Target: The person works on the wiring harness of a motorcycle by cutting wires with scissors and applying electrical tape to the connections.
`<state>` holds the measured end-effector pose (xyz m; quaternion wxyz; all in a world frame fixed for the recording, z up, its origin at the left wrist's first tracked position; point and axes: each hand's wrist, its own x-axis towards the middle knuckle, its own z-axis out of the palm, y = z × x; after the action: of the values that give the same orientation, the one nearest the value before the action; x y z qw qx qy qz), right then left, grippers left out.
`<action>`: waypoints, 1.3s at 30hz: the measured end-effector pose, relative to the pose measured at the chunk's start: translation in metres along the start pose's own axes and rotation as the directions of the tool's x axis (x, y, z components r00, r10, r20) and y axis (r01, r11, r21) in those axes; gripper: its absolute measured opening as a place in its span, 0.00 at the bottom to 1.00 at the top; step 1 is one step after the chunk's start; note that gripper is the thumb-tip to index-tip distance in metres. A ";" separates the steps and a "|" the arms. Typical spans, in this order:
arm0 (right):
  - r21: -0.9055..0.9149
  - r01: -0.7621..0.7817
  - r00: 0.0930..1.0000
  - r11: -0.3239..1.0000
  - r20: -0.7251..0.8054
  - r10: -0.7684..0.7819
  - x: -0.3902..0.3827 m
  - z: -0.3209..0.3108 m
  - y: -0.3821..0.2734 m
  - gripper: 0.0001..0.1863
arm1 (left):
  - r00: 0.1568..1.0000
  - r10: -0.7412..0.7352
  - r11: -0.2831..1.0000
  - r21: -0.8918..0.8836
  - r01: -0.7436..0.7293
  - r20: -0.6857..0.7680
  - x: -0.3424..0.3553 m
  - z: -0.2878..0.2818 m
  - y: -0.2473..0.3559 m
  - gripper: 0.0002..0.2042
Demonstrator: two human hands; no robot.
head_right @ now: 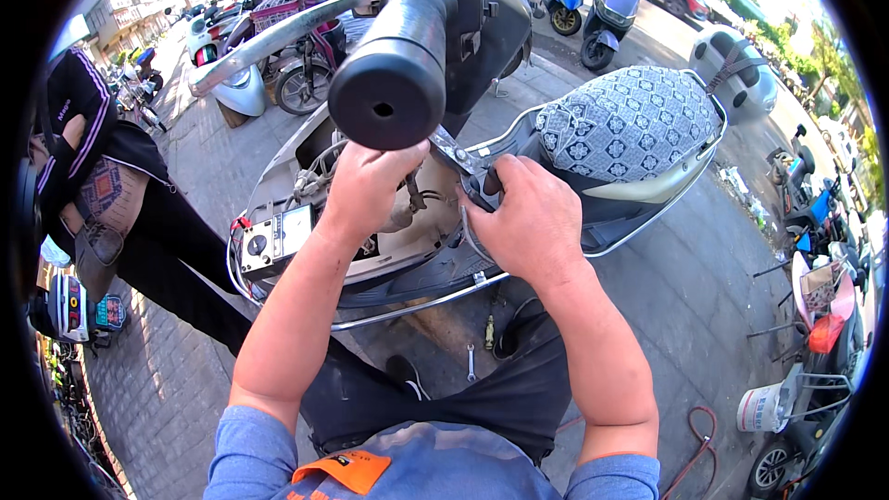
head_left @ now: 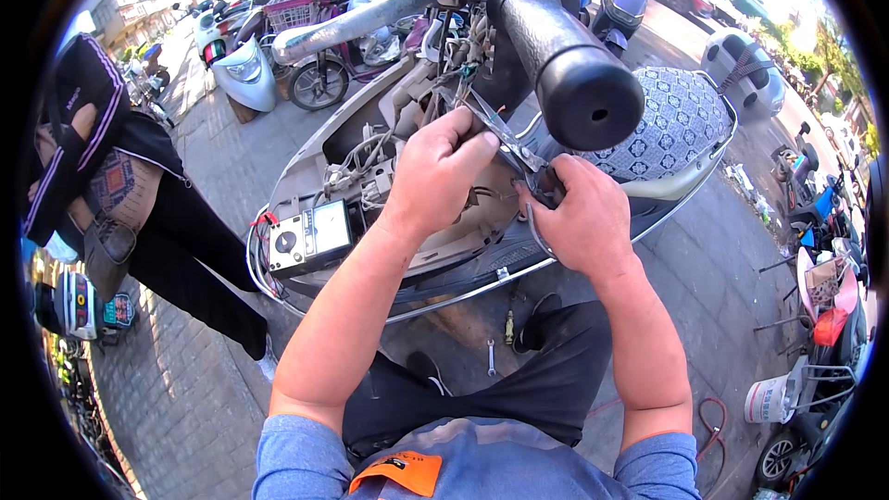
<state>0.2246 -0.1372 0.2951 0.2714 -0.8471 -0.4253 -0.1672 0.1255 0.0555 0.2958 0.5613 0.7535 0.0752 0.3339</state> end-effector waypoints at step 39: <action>0.199 0.033 0.999 0.979 -0.032 -0.028 0.007 0.013 0.020 0.22 | 0.991 -0.069 0.998 0.020 0.067 0.113 0.003 0.007 0.021 0.12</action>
<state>0.2452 -0.1346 0.2820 0.3586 -0.8064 -0.4488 -0.1402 0.1267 0.0437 0.3150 0.5696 0.7728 0.0717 0.2707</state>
